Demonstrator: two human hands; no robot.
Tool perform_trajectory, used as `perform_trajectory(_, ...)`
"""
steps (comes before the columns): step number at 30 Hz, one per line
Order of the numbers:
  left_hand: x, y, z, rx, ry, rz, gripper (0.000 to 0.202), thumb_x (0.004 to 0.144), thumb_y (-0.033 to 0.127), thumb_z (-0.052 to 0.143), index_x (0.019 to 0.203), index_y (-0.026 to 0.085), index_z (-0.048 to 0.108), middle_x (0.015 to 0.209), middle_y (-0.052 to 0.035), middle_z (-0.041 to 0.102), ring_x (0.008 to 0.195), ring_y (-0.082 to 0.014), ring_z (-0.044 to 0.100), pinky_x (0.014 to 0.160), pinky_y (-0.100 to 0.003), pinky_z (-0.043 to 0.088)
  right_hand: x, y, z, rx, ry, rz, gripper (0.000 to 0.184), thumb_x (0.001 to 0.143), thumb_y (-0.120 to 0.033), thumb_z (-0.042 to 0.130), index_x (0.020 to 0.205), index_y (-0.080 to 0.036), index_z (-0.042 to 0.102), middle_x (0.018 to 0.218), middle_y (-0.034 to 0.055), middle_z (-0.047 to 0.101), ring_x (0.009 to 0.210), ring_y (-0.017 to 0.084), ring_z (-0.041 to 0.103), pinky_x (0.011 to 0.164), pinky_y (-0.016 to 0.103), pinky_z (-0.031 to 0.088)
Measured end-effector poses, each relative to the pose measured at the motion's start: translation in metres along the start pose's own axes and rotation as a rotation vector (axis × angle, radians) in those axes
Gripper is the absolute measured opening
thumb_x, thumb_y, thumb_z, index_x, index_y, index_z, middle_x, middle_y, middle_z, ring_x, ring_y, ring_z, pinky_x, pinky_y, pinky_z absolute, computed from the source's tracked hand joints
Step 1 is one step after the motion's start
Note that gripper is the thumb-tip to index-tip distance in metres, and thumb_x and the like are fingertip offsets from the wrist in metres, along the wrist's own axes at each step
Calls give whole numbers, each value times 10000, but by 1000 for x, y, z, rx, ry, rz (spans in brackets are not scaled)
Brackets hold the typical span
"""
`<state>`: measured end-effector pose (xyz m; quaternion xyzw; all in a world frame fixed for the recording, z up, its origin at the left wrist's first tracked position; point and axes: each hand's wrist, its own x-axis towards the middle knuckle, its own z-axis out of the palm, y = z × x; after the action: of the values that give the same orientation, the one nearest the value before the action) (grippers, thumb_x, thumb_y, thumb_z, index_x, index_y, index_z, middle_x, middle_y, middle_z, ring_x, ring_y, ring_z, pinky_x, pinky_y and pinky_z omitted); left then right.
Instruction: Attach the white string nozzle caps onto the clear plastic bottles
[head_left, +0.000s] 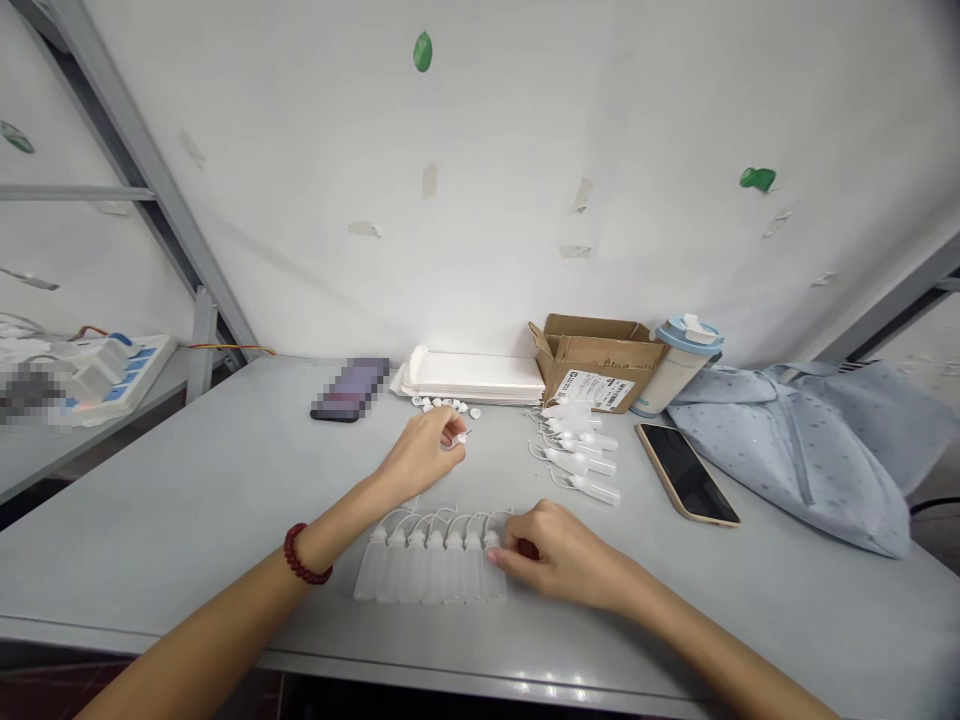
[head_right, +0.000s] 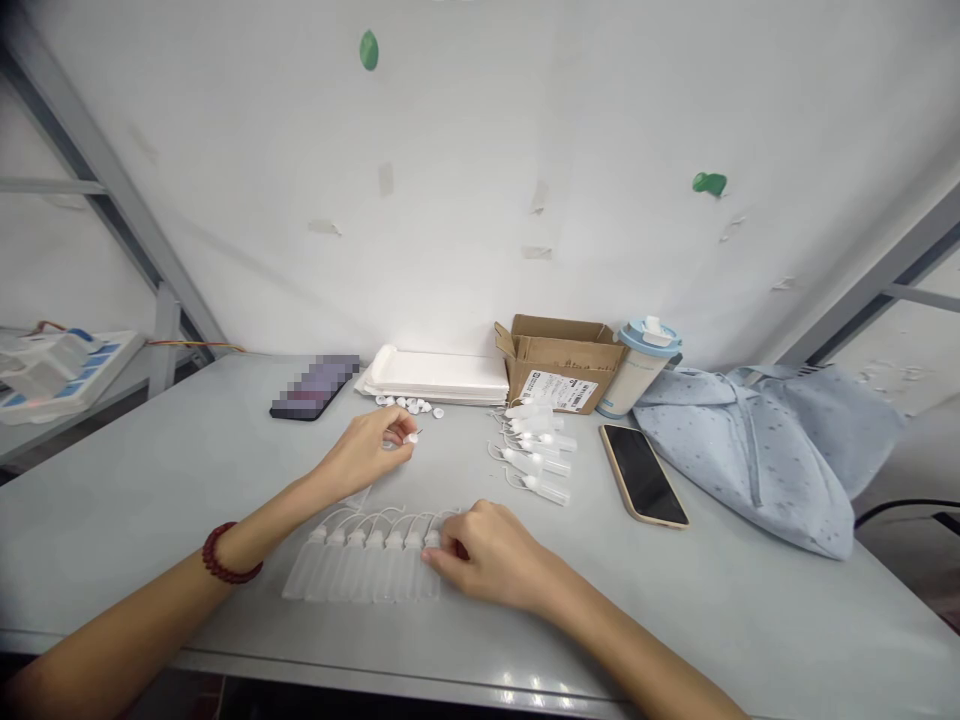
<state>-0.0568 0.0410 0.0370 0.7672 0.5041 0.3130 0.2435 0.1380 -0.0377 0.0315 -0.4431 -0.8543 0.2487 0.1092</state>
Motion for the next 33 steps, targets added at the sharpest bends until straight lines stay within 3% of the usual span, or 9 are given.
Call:
perform_trajectory(6, -4, 9, 3, -128, -84, -44, 109, 675, 212, 550, 777, 173, 547, 857, -30, 626, 761, -168, 601, 722, -304, 494, 2, 1, 3, -66, 18, 123, 313, 760, -284, 557, 470, -169, 526, 431, -42, 401, 421, 74, 297, 451, 236, 208)
perform_trajectory(14, -6, 12, 3, -241, -141, -94, 152, 657, 245, 580, 783, 160, 565, 700, -3, 574, 652, -149, 558, 571, -248, 444, 0, 0, 0, -138, 27, 185, 350, 719, -319, 572, 416, -176, 473, 398, -38, 366, 410, 81, 253, 441, 253, 197)
perform_trajectory(23, -6, 8, 7, -290, -149, -105, 174, 660, 252, 601, 801, 151, 587, 778, -23, 605, 705, -154, 580, 642, -271, 474, 0, -4, 8, -207, 32, 194, 331, 691, -304, 559, 427, -180, 403, 412, -35, 350, 410, 78, 220, 447, 247, 164)
perform_trajectory(29, -5, 10, 4, -431, -168, -129, 165, 674, 242, 637, 796, 147, 580, 845, -33, 620, 794, -154, 590, 764, -305, 478, 5, 6, -2, -130, 158, 249, 348, 800, -374, 483, 516, -184, 417, 480, -5, 481, 444, 95, 353, 467, 239, 211)
perform_trajectory(33, -8, 20, -2, -598, -252, -102, 180, 692, 248, 661, 811, 147, 572, 824, -27, 619, 802, -149, 594, 763, -297, 479, 6, 10, -3, -91, 231, 251, 334, 834, -407, 462, 584, -187, 454, 534, 12, 540, 467, 109, 417, 480, 238, 246)
